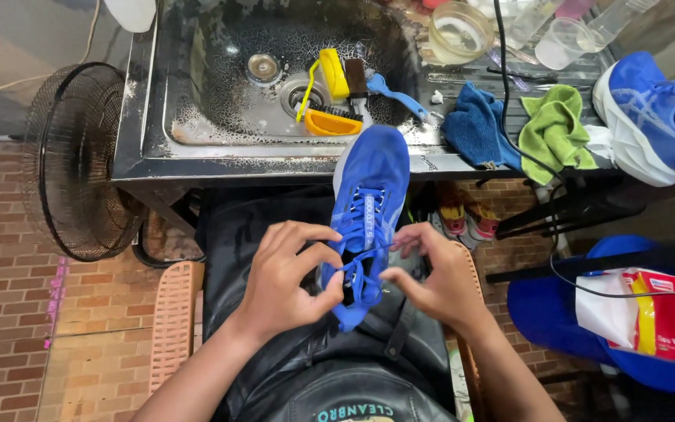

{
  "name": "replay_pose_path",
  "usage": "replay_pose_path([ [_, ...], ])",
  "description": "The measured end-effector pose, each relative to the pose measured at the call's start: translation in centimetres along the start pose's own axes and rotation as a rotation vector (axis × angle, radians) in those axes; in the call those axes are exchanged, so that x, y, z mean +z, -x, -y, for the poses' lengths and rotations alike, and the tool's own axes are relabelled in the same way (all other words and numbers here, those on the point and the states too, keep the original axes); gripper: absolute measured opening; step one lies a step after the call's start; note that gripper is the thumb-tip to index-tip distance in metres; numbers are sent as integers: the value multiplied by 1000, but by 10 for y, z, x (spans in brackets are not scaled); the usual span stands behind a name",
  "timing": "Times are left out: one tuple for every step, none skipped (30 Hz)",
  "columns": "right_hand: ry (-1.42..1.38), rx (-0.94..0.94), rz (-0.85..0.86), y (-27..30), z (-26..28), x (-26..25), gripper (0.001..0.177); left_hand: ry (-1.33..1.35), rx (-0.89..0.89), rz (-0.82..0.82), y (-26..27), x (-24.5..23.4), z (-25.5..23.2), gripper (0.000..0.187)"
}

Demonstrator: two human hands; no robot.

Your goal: Lacing and tying the laces of a pair of blue sneakers

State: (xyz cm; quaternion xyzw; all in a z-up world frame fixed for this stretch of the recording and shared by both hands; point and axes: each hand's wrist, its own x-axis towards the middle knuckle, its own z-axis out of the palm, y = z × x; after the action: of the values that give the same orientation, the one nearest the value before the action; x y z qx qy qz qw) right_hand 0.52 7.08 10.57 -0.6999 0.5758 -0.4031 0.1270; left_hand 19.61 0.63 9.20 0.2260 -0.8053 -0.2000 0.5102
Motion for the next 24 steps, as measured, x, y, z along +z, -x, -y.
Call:
replay_pose_path([
  [-2,-1,2,-1,3,2,35,-2,-2,0,0,0,0,13],
  [61,-57,-33,-3,6,4,30,17,-1,0,0,-1,0,13],
  [123,-109,-68,-2,9,7,25,37,-4,4,2,-1,0,13],
  [119,-105,-66,1,7,13,25,36,-8,8,3,-1,0,13],
  [204,-156,-138,3,4,18,21,27,-11,-2,3,-1,0,16],
  [289,-208,-211,5,1,24,18,19,-14,-13,3,-1,1,20],
  [287,-204,-214,6,1,27,18,19,-14,-8,4,-1,1,20],
  [278,-276,-256,6,1,31,15,18,-7,-27,4,-2,0,20],
  [272,-352,-301,5,0,34,11,17,4,-50,4,-2,1,21],
  [272,-352,-305,0,1,34,11,16,8,-48,2,-2,1,21],
  [286,-374,-312,-3,3,34,11,-14,6,-59,3,-3,1,20],
  [300,-396,-319,-6,5,35,11,-44,4,-69,3,-3,0,18],
  [301,-391,-321,-5,5,35,11,-41,4,-64,4,-3,1,18],
  [303,-390,-317,-5,5,35,12,-48,15,-65,5,-4,2,16],
  [301,-392,-308,-5,5,35,14,-57,22,-68,6,-5,3,14],
  [300,-389,-307,-3,4,35,14,-58,19,-66,5,-5,3,14],
  [185,-369,-282,-1,2,34,23,-50,41,-71,4,-6,4,12],
  [71,-347,-256,0,1,34,33,-43,63,-76,4,-6,6,9],
  [67,-345,-250,-1,1,34,33,-45,56,-76,3,-7,7,9],
  [103,-399,-240,-1,1,34,31,-35,77,-62,3,-8,8,10],
  [139,-452,-231,-2,1,34,30,-25,98,-45,4,-8,9,11],
  [134,-449,-227,-7,7,32,30,-27,92,-44,4,-8,9,11],
  [272,-532,-203,-13,13,29,23,-22,73,-44,4,-8,9,12],
  [411,-614,-177,-19,19,26,19,-17,54,-45,4,-8,9,13],
])
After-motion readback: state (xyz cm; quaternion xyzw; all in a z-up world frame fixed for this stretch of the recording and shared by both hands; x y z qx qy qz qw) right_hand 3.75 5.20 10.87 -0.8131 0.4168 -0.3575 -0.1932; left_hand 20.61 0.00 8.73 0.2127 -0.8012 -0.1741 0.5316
